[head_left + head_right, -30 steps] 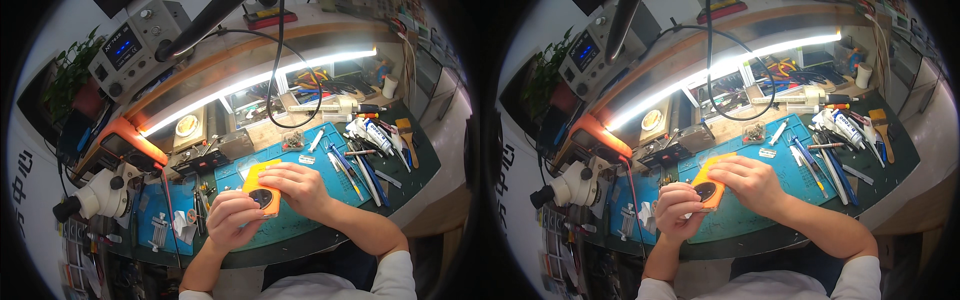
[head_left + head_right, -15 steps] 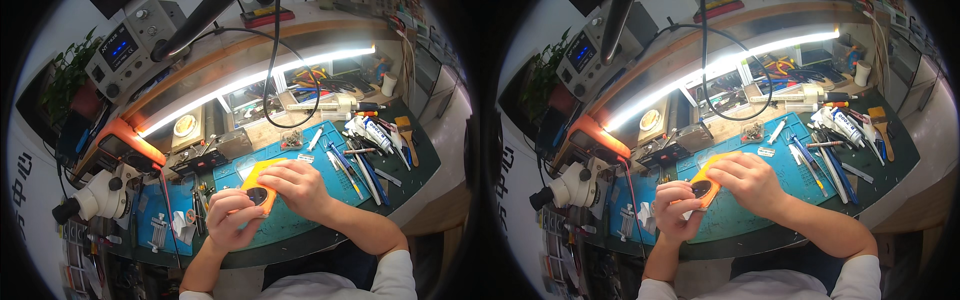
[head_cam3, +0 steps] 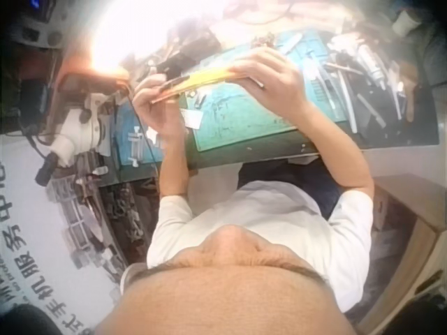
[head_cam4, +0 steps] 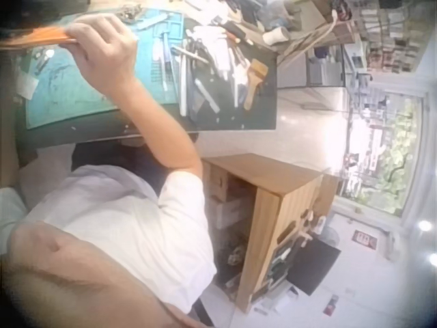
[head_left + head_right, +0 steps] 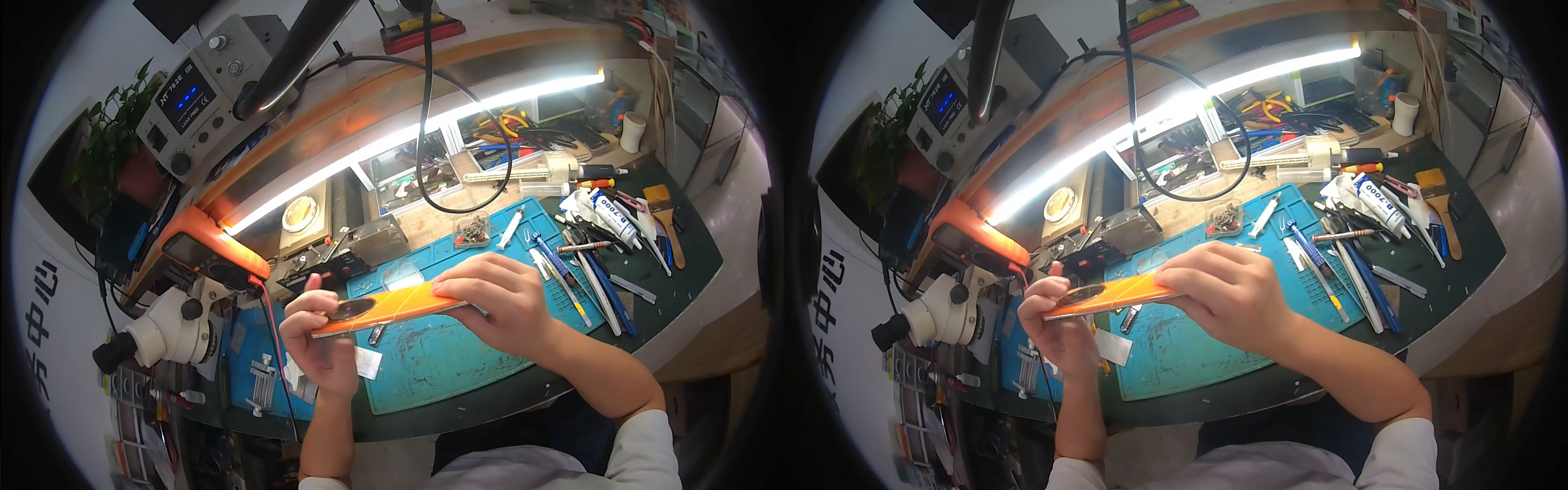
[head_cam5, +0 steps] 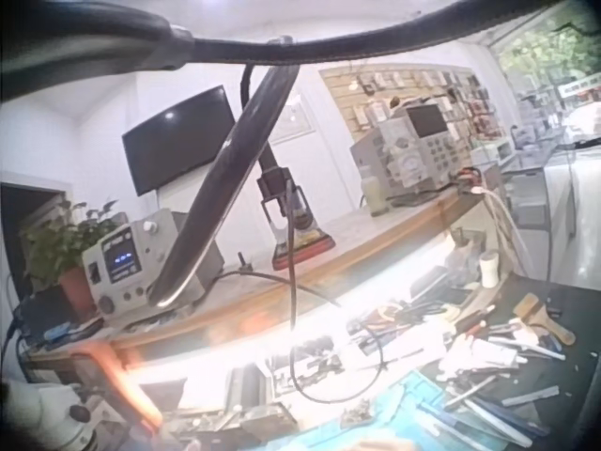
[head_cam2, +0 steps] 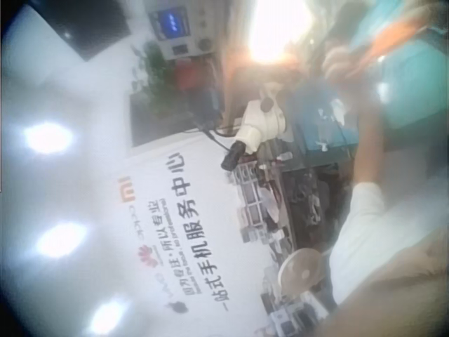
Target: The person handles a smartphone with a cracked screen, then picks up and manipulates a small electronic component, possibly a connector or ribbon cable, on a cluttered workbench. The person also briefly handles a small orange box and a tube of adhesive.
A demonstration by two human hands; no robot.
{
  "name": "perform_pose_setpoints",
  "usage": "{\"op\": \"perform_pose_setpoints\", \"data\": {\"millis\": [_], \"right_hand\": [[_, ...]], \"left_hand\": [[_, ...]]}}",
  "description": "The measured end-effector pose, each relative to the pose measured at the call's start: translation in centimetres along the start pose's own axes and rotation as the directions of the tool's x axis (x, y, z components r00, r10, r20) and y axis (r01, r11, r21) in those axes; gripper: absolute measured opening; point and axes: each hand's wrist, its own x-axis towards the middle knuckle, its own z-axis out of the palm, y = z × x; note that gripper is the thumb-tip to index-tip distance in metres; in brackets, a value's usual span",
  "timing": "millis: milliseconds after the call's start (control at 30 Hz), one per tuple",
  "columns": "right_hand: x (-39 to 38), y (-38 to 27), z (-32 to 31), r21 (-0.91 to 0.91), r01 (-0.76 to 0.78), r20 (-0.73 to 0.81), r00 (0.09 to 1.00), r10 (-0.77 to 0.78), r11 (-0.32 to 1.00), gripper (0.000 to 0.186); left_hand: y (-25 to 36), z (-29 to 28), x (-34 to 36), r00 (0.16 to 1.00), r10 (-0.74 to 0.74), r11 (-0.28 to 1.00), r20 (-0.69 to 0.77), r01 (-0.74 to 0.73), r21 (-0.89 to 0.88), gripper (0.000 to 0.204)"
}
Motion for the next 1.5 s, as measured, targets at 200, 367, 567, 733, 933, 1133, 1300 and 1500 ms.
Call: {"op": "perform_pose_setpoints", "data": {"millis": [200, 367, 567, 733, 933, 1133, 1300, 1500], "right_hand": [[0.1, -0.3, 0.3, -0.131, 0.078, -0.058, 0.995, -0.086, 0.988, 0.023], [0.4, -0.7, -0.3, -0.206, 0.164, -0.003, 0.986, -0.168, 0.965, 0.026], [0.9, -0.2, 0.1, 0.043, 0.098, -0.06, 0.994, -0.095, 0.994, 0.025], [0.5, -0.3, 0.2, 0.026, 0.129, -0.035, 0.991, -0.128, 0.991, 0.023], [0.1, -0.3, 0.5, 0.005, 0.107, -0.015, 0.994, -0.107, 0.994, 0.024], [0.1, -1.3, 0.4, 0.056, 0.054, 0.014, 0.998, -0.054, 0.997, 0.03], [-0.3, -1.2, 1.4, 0.105, 0.058, 0.045, 0.997, -0.063, 0.993, 0.032], [-0.4, -1.3, 0.7, -0.09, 0.032, 0.119, 0.993, -0.021, 0.995, 0.027]], "left_hand": [[1.0, -0.9, 0.7, 0.939, 0.174, 0.881, 0.297, -0.283, 0.379, 0.022], [0.9, -0.2, 0.5, 0.919, 0.144, 0.731, 0.368, -0.349, 0.586, 0.023], [0.1, -0.4, -0.2, 0.98, 0.103, 0.849, 0.172, -0.176, 0.498, 0.018], [-0.1, 0.3, -0.1, 0.969, 0.054, 0.858, 0.242, -0.169, 0.485, 0.027], [1.3, 1.2, -0.8, 0.934, 0.142, 0.86, 0.328, -0.28, 0.426, 0.027], [1.2, 1.2, -1.7, 0.979, 0.069, 0.973, 0.193, -0.109, 0.205, 0.014], [0.4, 1.6, -2.9, 0.988, -0.039, 0.985, 0.153, 0.064, -0.16, 0.023], [0.9, 1.3, -2.0, 0.991, 0.098, 0.979, 0.086, -0.112, 0.169, 0.037]]}}
